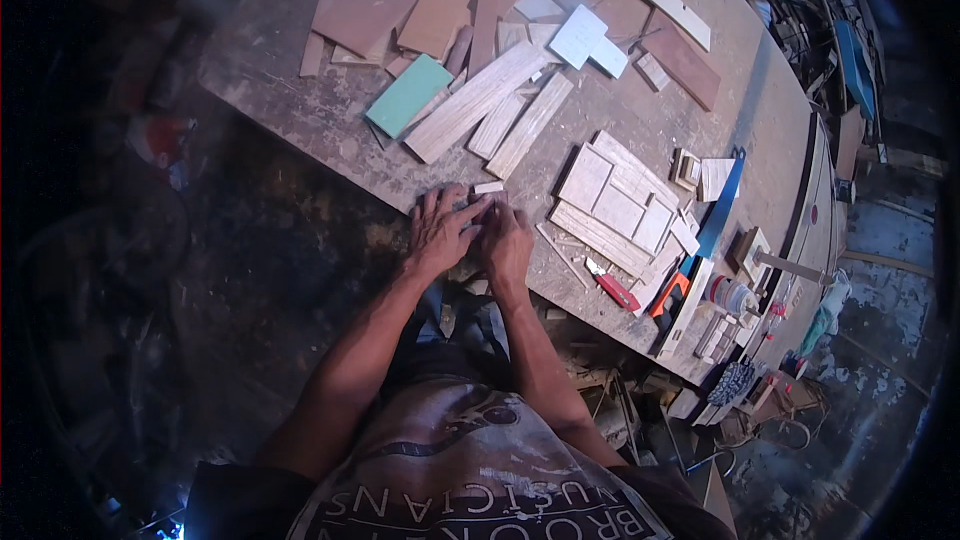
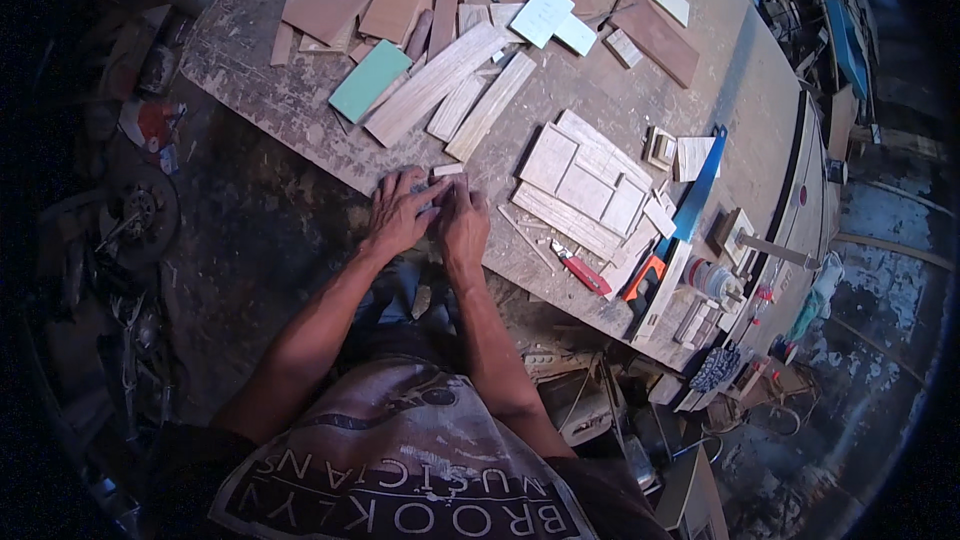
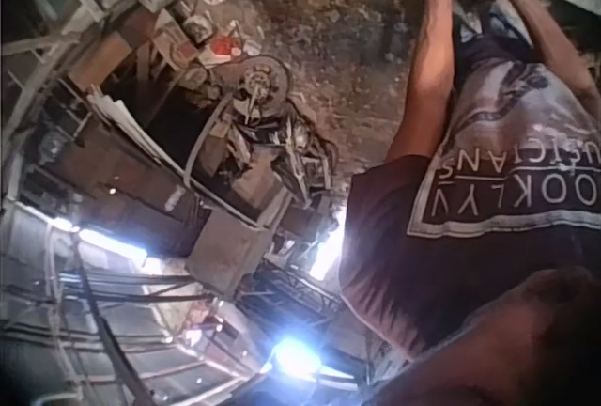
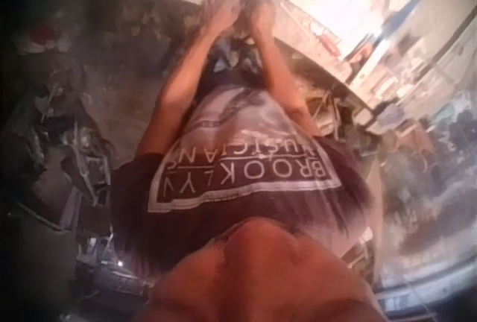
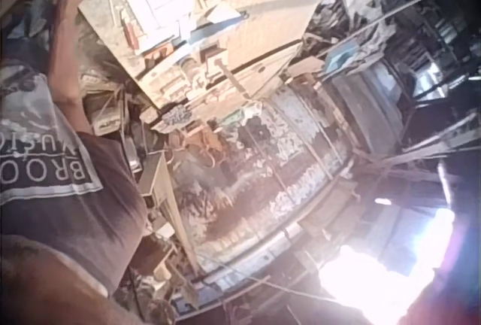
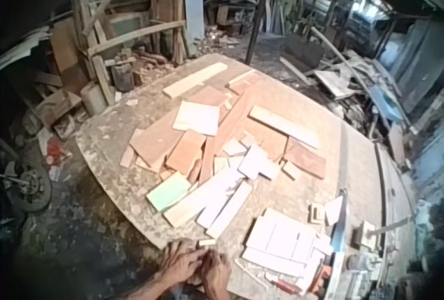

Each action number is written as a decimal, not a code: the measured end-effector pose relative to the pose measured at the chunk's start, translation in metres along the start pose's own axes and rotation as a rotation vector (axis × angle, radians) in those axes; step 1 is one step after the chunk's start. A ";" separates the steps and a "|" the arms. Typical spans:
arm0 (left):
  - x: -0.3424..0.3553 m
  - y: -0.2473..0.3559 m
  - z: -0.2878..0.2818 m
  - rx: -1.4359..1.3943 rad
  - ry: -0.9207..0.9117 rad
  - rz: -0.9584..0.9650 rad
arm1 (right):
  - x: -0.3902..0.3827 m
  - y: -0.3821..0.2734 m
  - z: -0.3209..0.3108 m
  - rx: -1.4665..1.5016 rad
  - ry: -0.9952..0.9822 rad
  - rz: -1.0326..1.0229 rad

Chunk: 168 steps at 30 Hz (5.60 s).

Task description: Measuring, sanding, and assembling small wooden pieces at a workbench.

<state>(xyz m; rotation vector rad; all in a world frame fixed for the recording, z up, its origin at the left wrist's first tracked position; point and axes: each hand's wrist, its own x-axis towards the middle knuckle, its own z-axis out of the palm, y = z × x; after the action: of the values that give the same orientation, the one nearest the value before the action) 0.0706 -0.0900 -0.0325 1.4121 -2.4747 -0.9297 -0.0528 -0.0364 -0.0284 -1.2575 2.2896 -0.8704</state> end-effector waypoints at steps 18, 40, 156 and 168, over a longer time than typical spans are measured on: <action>0.002 0.033 -0.015 -1.428 -0.298 -0.475 | -0.001 0.021 -0.053 1.538 -0.157 0.506; 0.016 0.007 -0.005 -0.189 0.078 0.134 | -0.018 0.024 0.002 0.052 -0.015 -0.160; 0.022 -0.002 -0.006 -0.190 -0.085 0.132 | -0.060 0.031 -0.039 0.085 -0.002 0.031; 0.029 0.175 -0.062 -1.454 -0.654 -0.084 | -0.040 -0.014 -0.212 1.482 0.122 0.497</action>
<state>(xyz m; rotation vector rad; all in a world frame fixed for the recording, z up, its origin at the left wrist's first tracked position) -0.0478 -0.0772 0.1129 0.6525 -1.1099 -2.6360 -0.1488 0.0629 0.1382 0.0274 1.1858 -1.8348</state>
